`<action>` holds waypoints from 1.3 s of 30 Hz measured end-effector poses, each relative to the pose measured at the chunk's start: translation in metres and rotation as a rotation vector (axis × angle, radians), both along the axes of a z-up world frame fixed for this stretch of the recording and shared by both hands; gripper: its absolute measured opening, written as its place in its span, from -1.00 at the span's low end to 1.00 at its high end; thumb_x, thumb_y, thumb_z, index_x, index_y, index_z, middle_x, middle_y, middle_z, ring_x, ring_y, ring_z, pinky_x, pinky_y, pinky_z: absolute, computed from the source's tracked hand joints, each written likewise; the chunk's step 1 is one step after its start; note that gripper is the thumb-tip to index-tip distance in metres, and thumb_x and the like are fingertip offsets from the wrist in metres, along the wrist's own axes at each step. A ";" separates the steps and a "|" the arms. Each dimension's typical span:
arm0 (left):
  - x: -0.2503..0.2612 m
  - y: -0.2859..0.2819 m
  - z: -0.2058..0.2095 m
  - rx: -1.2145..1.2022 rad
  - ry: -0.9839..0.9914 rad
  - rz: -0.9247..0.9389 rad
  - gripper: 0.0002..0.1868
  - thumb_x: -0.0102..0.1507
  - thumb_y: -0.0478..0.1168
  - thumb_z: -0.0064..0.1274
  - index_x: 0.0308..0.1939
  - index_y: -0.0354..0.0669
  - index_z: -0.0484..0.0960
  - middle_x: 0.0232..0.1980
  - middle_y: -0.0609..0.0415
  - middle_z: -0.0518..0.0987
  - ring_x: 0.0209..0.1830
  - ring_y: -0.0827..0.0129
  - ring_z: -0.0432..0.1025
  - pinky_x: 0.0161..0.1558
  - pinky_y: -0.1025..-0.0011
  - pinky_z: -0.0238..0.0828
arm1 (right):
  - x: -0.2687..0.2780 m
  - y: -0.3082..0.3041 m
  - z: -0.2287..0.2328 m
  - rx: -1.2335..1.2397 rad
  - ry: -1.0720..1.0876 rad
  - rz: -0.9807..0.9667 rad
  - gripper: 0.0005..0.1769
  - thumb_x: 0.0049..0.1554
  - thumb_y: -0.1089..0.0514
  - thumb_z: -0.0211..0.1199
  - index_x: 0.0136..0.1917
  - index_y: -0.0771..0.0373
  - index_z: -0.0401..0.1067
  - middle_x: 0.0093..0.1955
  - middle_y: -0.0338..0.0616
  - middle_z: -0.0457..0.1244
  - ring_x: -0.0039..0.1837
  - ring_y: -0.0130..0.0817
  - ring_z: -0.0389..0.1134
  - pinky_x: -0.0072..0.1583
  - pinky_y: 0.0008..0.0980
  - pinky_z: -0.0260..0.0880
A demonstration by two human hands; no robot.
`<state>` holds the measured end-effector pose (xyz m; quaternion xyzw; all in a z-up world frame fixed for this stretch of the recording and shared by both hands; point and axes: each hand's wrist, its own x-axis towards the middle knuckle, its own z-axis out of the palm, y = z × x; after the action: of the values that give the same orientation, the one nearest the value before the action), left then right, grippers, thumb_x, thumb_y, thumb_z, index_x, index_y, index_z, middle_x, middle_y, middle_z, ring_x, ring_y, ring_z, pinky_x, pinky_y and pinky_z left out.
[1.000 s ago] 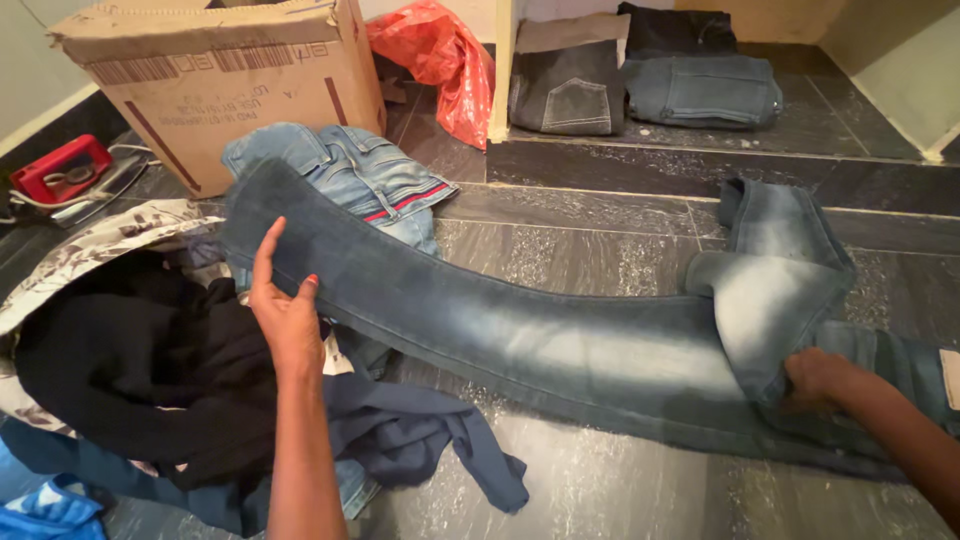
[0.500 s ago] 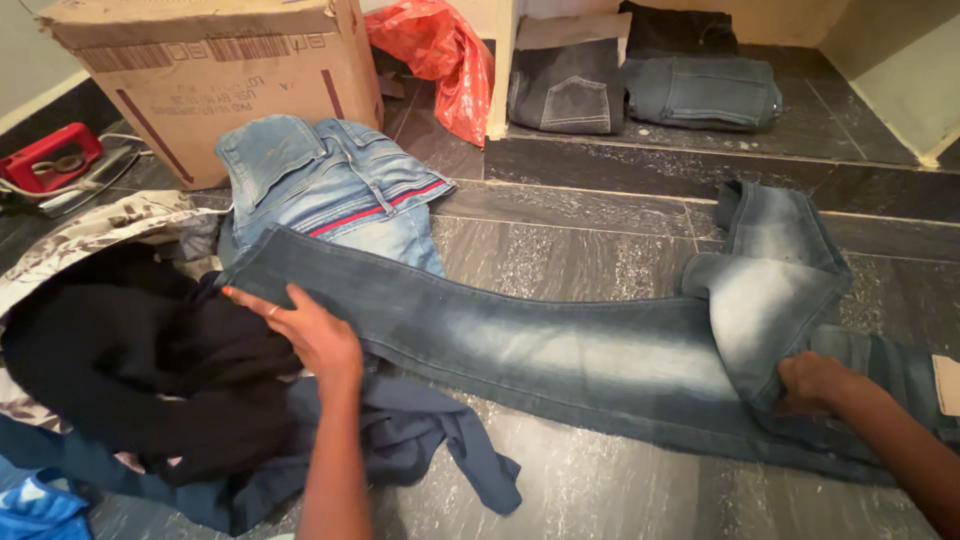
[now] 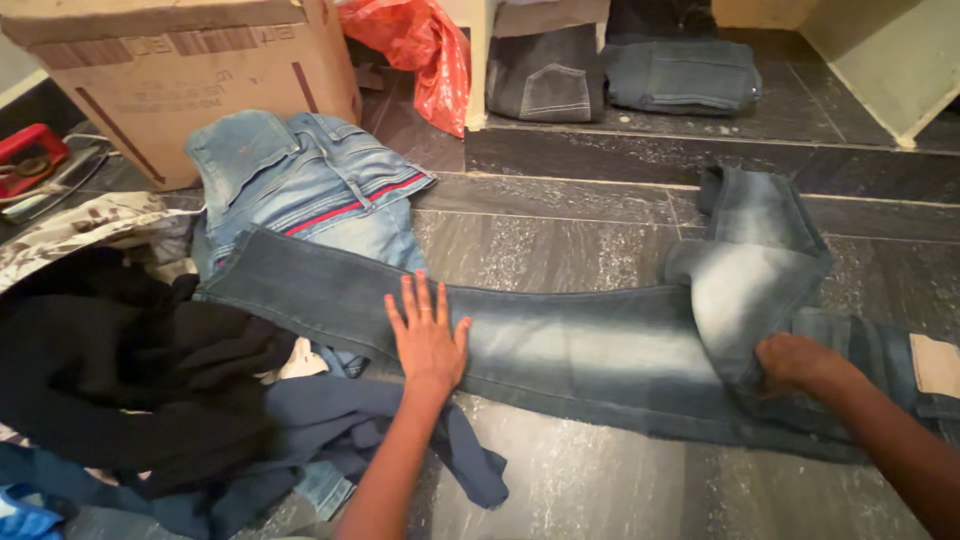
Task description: The person picks up a pair of denim jeans from a pile, spreads them out on the floor, and folds them into a rectangle before placing them on a shelf.
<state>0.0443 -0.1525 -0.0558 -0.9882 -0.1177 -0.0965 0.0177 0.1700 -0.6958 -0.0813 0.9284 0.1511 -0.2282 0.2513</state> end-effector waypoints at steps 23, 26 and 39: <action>-0.006 -0.096 0.020 -0.076 -0.064 -0.355 -0.09 0.33 0.21 -0.21 0.57 -0.34 -0.02 0.66 -0.07 -0.07 0.68 0.16 -0.23 0.55 0.09 -0.38 | -0.022 0.012 0.016 0.093 -0.096 0.066 -0.44 -0.07 -0.26 0.46 0.03 0.15 0.49 0.12 -0.01 0.37 0.25 -0.08 0.40 0.29 -0.17 0.42; -0.015 -0.153 0.015 -0.333 -0.078 -0.665 -0.16 0.40 0.21 -0.25 0.55 -0.34 0.04 0.67 -0.09 -0.04 0.68 0.14 -0.21 0.55 0.06 -0.38 | -0.027 0.015 0.024 0.083 -0.084 0.048 -0.39 -0.06 -0.30 0.47 0.05 0.16 0.47 0.13 0.01 0.36 0.25 -0.06 0.41 0.30 -0.17 0.42; 0.014 -0.097 0.001 -0.223 0.020 -0.363 -0.16 0.38 0.30 -0.41 0.61 -0.07 -0.09 0.68 0.20 -0.15 0.67 0.33 -0.28 0.55 0.15 -0.44 | -0.027 0.010 0.019 0.084 -0.105 0.137 -0.31 -0.12 -0.32 0.52 0.06 0.17 0.42 0.10 -0.06 0.34 0.26 -0.12 0.37 0.29 -0.19 0.39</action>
<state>0.0582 -0.2496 -0.0550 -0.9899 0.0522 -0.0746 -0.1085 0.1431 -0.6857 -0.0622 0.9363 0.2104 -0.1548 0.2346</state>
